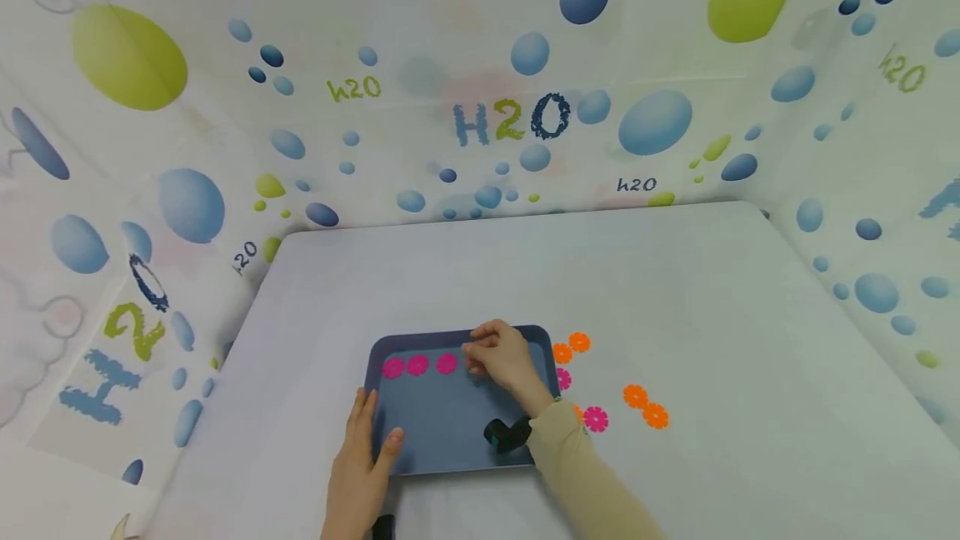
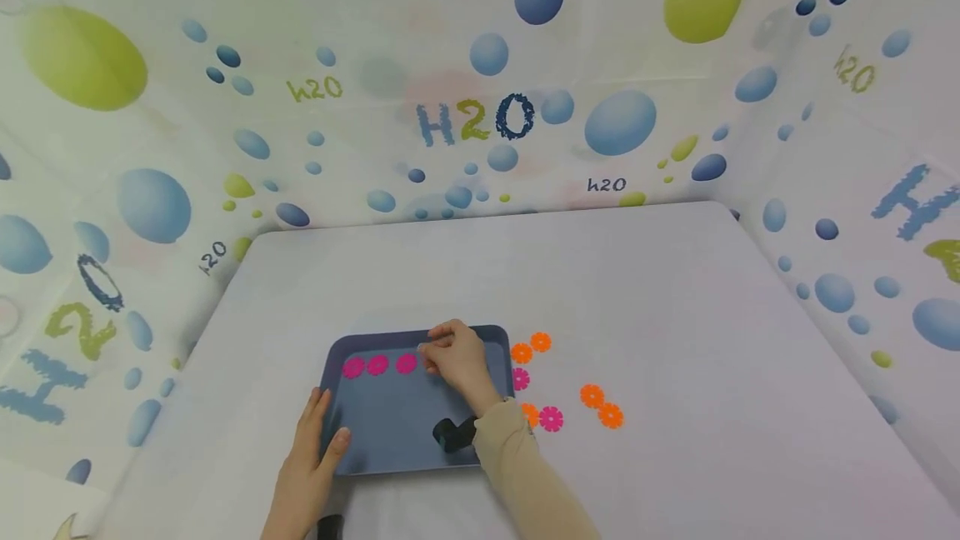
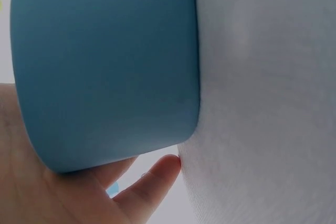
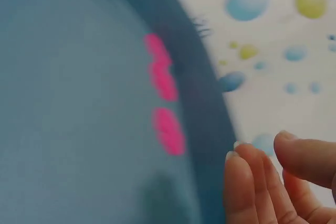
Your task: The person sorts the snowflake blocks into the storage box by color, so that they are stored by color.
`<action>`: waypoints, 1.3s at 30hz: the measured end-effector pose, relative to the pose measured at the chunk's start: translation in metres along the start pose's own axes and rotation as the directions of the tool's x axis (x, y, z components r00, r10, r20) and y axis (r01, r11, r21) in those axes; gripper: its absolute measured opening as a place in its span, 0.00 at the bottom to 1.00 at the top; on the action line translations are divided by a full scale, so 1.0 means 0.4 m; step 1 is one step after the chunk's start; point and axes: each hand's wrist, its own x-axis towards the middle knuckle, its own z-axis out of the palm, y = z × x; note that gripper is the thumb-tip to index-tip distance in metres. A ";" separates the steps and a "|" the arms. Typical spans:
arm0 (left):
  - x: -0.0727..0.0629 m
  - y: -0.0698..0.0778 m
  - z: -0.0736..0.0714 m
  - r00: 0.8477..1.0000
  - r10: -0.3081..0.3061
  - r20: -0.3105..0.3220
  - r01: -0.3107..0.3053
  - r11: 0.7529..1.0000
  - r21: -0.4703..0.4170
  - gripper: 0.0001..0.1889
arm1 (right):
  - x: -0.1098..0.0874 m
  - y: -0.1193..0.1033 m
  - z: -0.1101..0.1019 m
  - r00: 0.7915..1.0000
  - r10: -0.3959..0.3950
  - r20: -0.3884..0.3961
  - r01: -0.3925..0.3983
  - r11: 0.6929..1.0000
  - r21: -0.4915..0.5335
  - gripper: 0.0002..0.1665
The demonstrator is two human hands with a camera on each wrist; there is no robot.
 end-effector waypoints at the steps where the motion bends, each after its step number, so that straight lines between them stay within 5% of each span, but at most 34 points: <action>1: 0.000 0.000 -0.002 1.000 -0.003 0.003 0.003 1.000 0.004 0.35 | -0.003 -0.009 -0.012 1.000 -0.021 0.003 0.021 1.000 0.014 0.16; 6: 0.000 0.003 -0.006 1.000 -0.013 0.018 0.013 1.000 0.017 0.35 | -0.017 -0.048 -0.075 0.994 -0.103 -0.032 0.106 0.991 0.085 0.18; 11: 0.000 0.002 -0.003 0.999 -0.023 0.030 0.023 1.000 0.020 0.35 | -0.037 -0.057 -0.141 0.991 -0.106 -0.080 0.115 0.986 0.121 0.18; 24: 0.001 0.002 -0.002 0.998 -0.038 0.040 0.038 0.999 0.018 0.35 | -0.088 0.015 -0.262 0.984 -0.068 -0.163 0.073 0.997 0.023 0.20; 33: 0.000 0.004 -0.004 0.998 -0.046 0.039 0.045 0.999 0.019 0.35 | -0.112 0.071 -0.284 0.994 0.001 -0.109 -0.001 1.000 0.004 0.20; 39: 0.000 0.004 -0.003 0.998 -0.039 0.044 0.038 0.999 0.017 0.35 | -0.115 0.109 -0.293 0.999 -0.022 -0.048 0.019 0.997 -0.076 0.22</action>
